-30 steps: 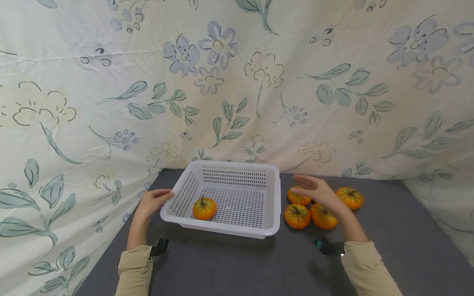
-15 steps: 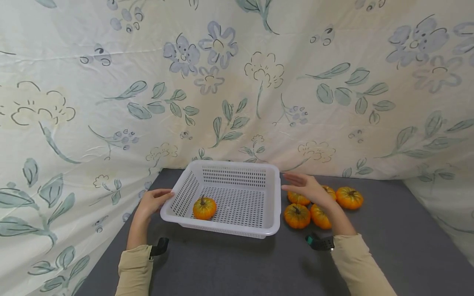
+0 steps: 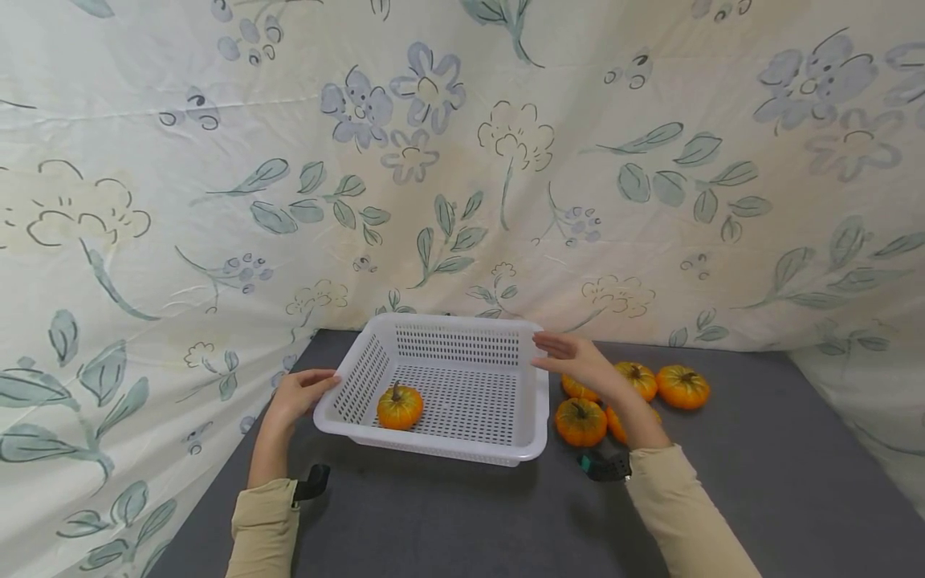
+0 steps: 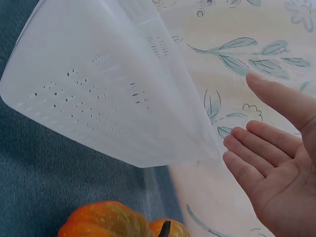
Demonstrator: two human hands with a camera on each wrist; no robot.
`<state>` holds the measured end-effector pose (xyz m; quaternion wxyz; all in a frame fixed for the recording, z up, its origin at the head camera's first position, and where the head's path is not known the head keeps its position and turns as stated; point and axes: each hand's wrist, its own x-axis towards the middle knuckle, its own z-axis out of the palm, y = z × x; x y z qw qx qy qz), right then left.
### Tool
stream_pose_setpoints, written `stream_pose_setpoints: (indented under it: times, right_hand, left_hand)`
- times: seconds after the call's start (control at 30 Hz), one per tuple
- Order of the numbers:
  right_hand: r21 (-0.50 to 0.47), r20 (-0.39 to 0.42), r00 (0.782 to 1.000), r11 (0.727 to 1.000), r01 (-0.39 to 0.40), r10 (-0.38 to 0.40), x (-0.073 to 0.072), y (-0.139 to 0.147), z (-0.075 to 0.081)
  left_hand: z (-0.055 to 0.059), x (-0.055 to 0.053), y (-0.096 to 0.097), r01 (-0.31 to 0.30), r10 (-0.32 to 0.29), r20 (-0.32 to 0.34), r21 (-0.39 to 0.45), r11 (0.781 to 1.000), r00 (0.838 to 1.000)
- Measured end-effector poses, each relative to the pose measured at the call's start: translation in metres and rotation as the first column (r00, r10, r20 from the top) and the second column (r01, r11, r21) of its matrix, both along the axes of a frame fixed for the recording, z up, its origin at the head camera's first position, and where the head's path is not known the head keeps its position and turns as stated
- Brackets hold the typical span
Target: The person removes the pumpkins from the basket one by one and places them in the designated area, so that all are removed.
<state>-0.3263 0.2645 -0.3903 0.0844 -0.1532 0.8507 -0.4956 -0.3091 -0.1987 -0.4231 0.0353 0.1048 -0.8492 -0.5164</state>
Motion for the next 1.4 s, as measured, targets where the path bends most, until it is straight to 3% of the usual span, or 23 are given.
stream_pose_setpoints:
  times: [0.83,1.23,1.4]
  right_hand:
    - [-0.015,-0.006,0.998,0.998,-0.065,0.065,-0.018,-0.041,0.003]
    - [-0.032,0.064,0.996,0.998,-0.059,0.061,-0.021,-0.063,0.008]
    - [-0.035,0.056,0.995,0.996,-0.085,0.087,-0.028,-0.071,0.005]
  left_hand:
    - [0.002,0.001,0.000,-0.002,0.002,0.004,-0.009,1.000,1.000]
    - [0.000,0.001,0.000,-0.003,0.003,0.008,0.004,1.000,1.000]
    - [0.001,0.002,0.001,-0.005,0.005,0.015,0.008,1.000,1.000]
